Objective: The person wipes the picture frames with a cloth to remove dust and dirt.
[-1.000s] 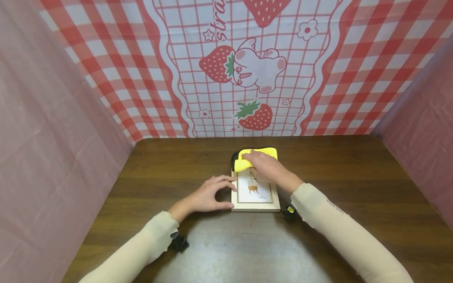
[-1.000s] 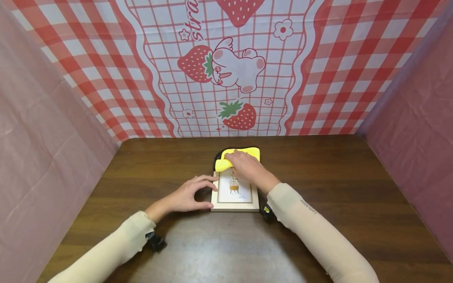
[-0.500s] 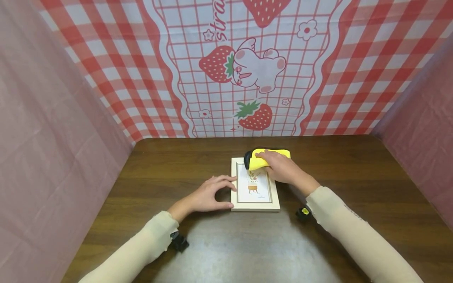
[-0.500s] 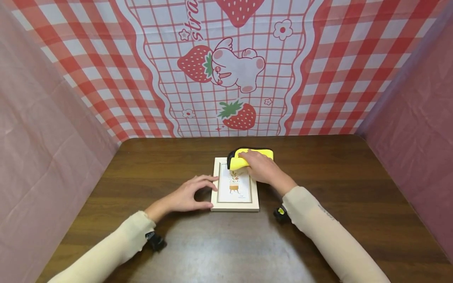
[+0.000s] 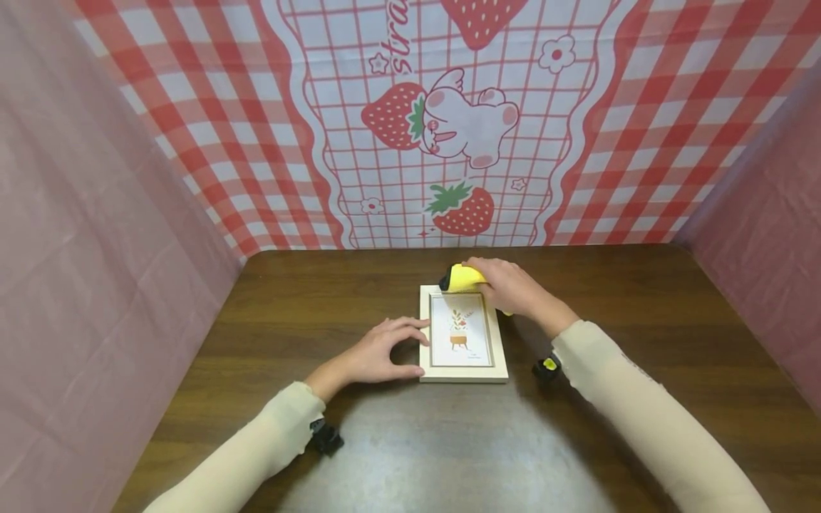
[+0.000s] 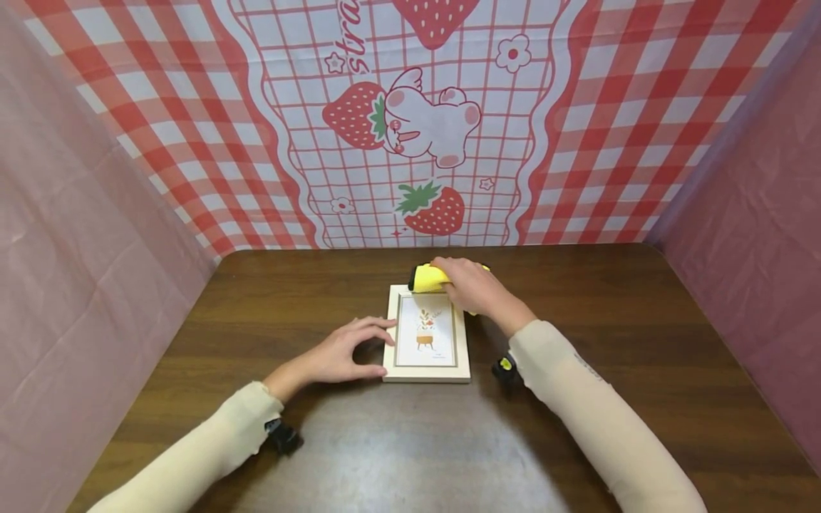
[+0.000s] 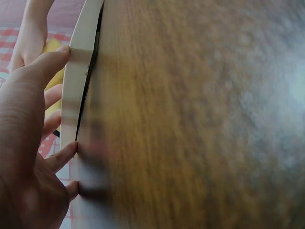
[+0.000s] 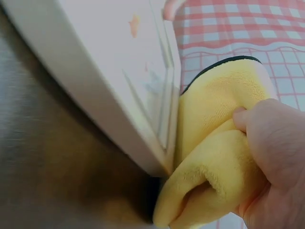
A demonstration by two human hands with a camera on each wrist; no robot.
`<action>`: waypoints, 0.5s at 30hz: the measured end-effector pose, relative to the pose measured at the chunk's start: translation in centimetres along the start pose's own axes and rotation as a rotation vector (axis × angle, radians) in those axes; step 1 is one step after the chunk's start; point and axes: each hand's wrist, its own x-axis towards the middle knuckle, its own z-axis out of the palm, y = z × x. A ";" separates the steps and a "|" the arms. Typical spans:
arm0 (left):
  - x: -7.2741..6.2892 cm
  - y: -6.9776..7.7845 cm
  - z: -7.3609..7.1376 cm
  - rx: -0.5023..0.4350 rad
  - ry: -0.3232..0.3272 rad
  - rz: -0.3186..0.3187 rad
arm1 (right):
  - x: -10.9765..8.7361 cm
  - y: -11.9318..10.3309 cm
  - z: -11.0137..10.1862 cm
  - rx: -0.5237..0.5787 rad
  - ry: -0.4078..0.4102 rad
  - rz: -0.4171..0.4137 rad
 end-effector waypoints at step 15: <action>0.0 0.0 -0.2 0.000 -0.010 -0.010 | 2.3 0.7 0.2 0.046 -0.061 0.050</action>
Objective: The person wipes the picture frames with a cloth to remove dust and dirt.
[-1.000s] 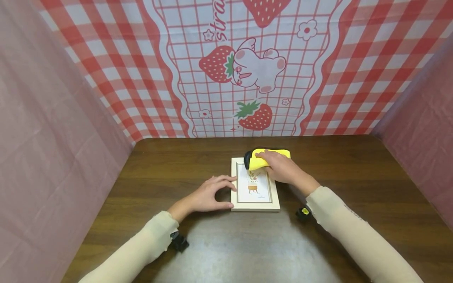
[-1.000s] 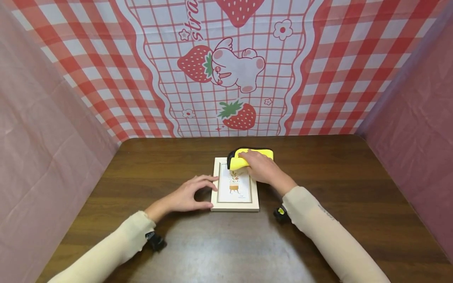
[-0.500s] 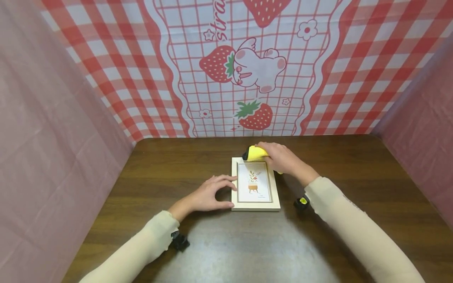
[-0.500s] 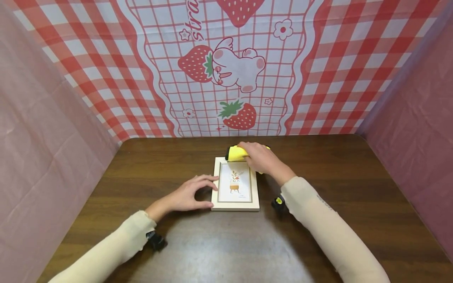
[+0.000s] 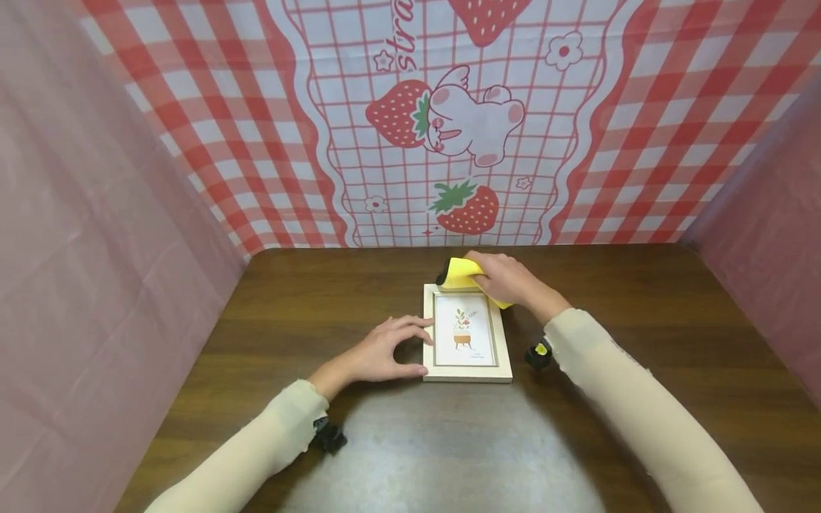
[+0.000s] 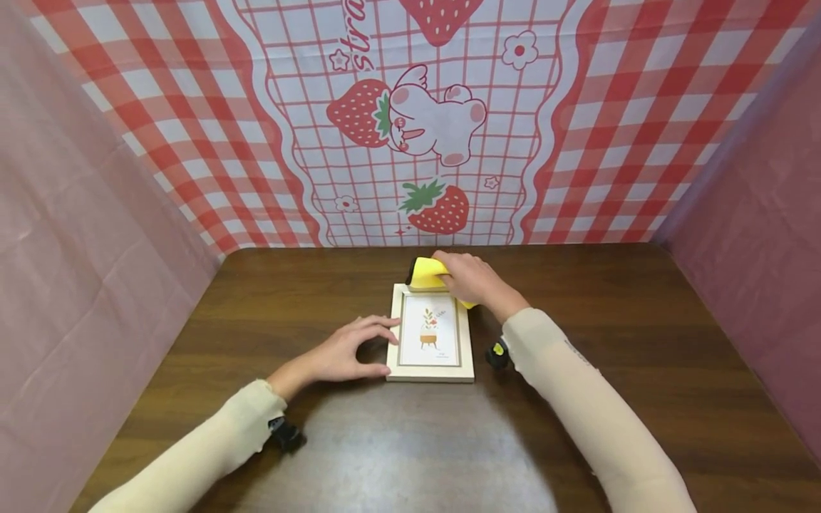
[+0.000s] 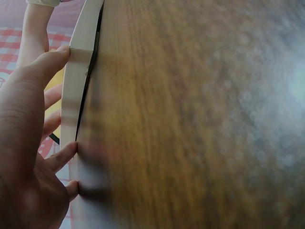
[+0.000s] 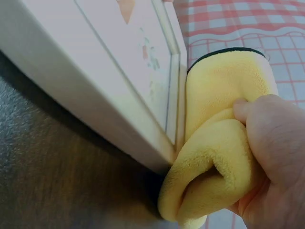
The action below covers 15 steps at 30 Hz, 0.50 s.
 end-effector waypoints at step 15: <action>0.0 0.1 -0.1 -0.005 -0.005 -0.001 | 0.4 0.9 0.6 0.077 -0.052 0.040</action>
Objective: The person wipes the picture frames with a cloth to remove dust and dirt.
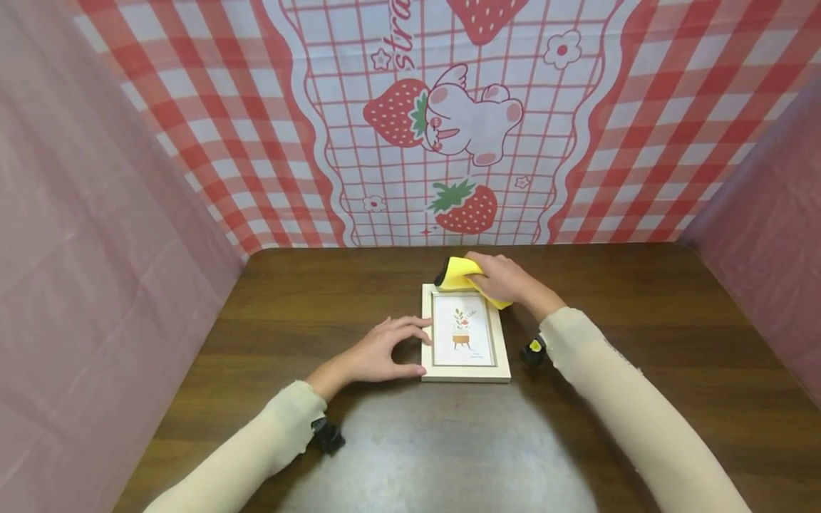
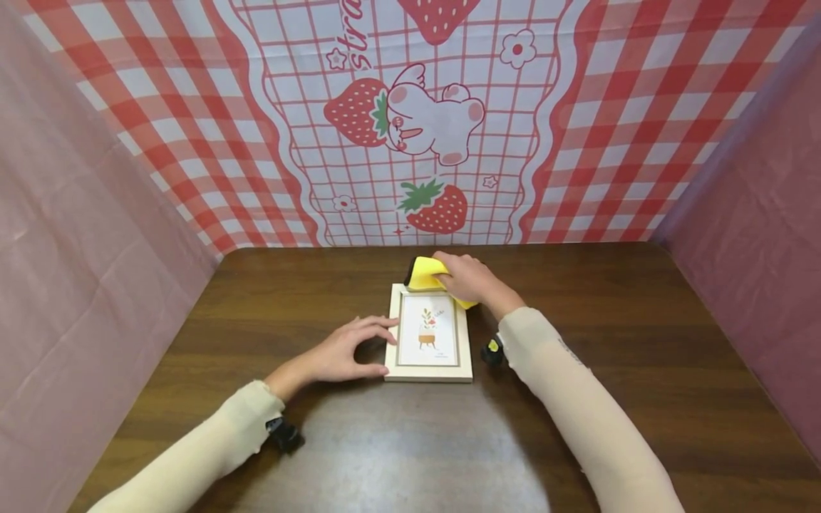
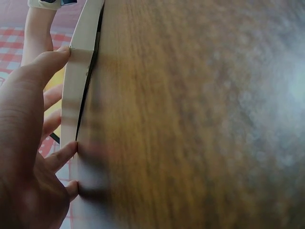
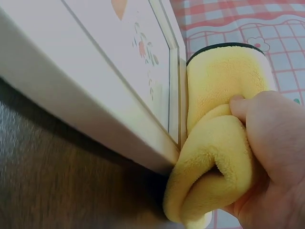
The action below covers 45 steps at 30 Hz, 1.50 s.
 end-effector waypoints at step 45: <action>0.0 -0.1 0.2 0.022 0.019 0.018 | 2.3 -3.7 1.7 -0.035 -0.005 -0.033</action>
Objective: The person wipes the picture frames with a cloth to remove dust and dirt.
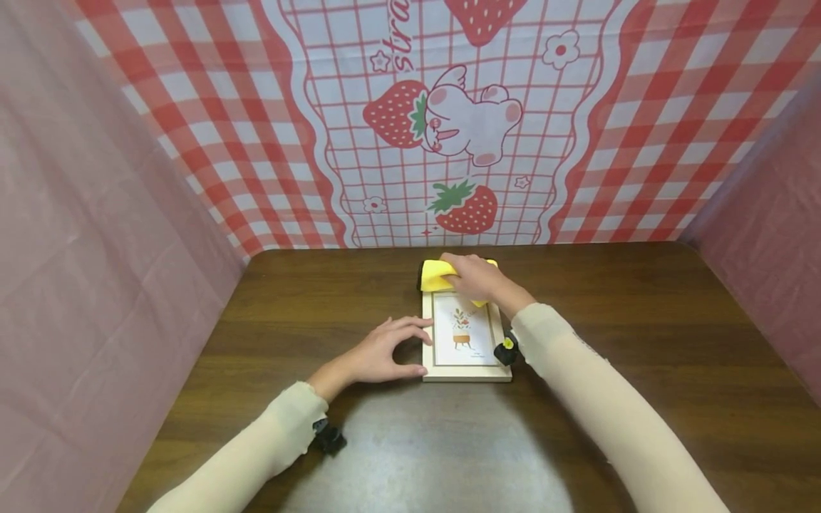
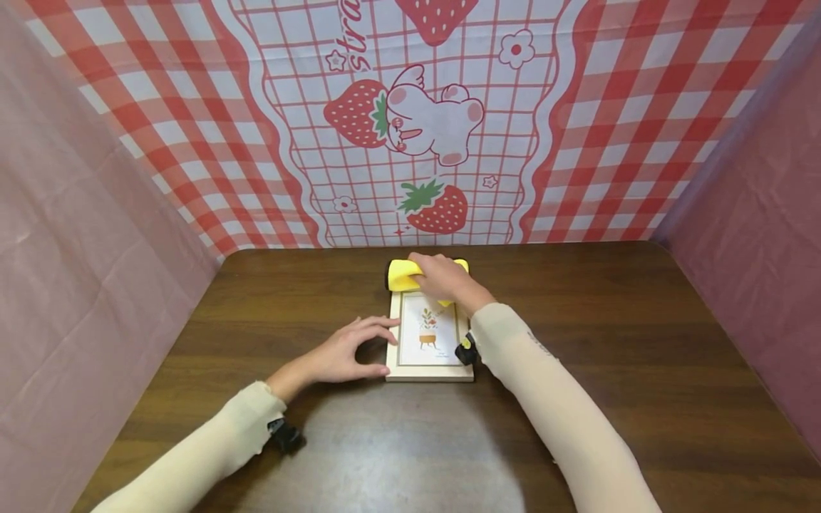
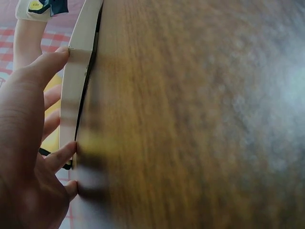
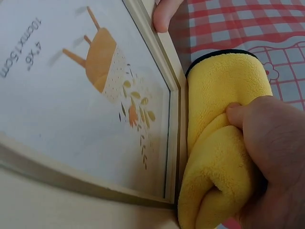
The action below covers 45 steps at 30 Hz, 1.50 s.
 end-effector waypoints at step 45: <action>0.0 0.2 0.0 -0.014 -0.015 -0.024 | -2.9 4.2 -2.5 -0.012 0.001 0.083</action>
